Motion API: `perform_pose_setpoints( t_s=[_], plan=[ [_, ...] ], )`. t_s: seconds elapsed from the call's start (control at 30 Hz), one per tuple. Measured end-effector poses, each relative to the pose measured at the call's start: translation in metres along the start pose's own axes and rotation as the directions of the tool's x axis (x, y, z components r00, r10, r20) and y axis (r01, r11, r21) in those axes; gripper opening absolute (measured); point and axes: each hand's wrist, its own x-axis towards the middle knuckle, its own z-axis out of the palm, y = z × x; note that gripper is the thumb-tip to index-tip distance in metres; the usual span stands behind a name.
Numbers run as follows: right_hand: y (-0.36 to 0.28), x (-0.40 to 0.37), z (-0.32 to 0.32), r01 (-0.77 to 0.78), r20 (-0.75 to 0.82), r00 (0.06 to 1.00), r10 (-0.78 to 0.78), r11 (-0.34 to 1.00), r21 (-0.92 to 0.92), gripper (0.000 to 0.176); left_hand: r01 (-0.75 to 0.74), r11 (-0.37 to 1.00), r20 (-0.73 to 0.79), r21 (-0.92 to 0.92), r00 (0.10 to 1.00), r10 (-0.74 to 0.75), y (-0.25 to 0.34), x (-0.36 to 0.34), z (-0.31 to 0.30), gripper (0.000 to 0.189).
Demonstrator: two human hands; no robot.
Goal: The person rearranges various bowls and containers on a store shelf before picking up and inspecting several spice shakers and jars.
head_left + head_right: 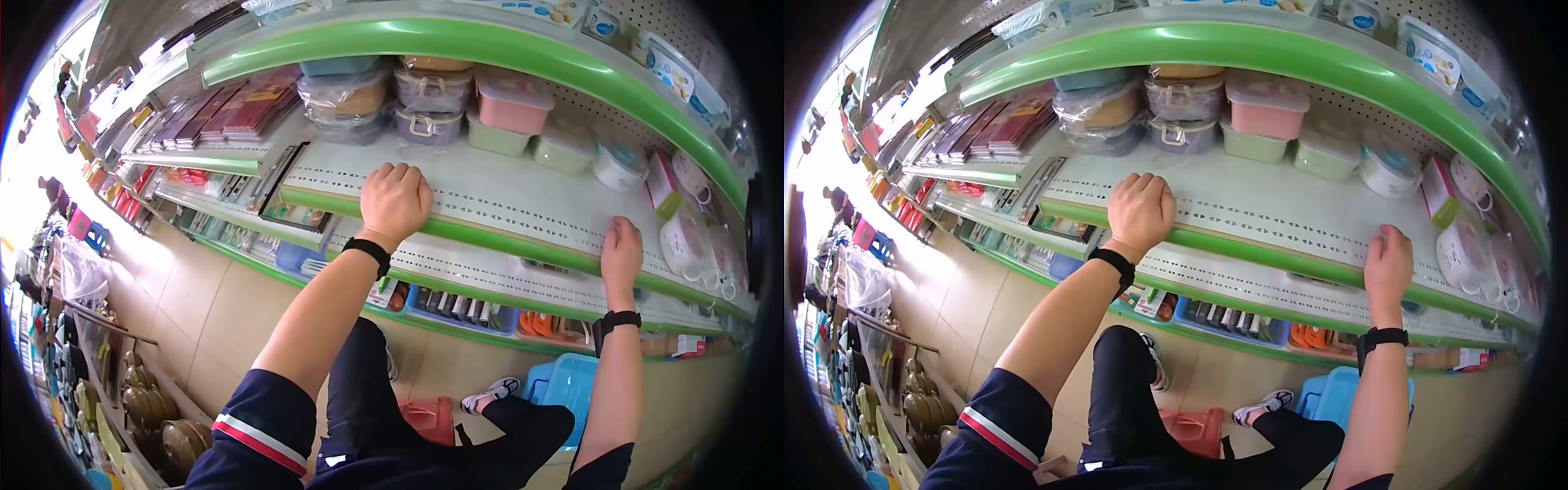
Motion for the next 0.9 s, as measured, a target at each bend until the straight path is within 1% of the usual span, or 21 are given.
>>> perform_pose_setpoints(
  t_s=[0.27,0.67,0.9],
  plan=[
    [0.0055,0.0002,0.0025,0.019,0.006,1.000,-0.019,1.000,-0.021,0.024,0.012,1.000,0.010,-0.010,1.000,-0.012,0.0007,0.0002,-0.0018,0.012],
    [0.0089,-0.0004,0.0049,0.025,-0.009,1.000,-0.025,1.000,-0.003,0.025,0.014,1.000,0.007,-0.011,1.000,-0.013,0.0012,0.0007,-0.0023,0.012],
    [0.0016,-0.0004,0.0001,0.004,-0.002,1.000,-0.004,1.000,-0.006,0.025,0.014,1.000,0.003,-0.002,1.000,-0.014,0.0007,0.0004,-0.0008,0.013]
  ],
)
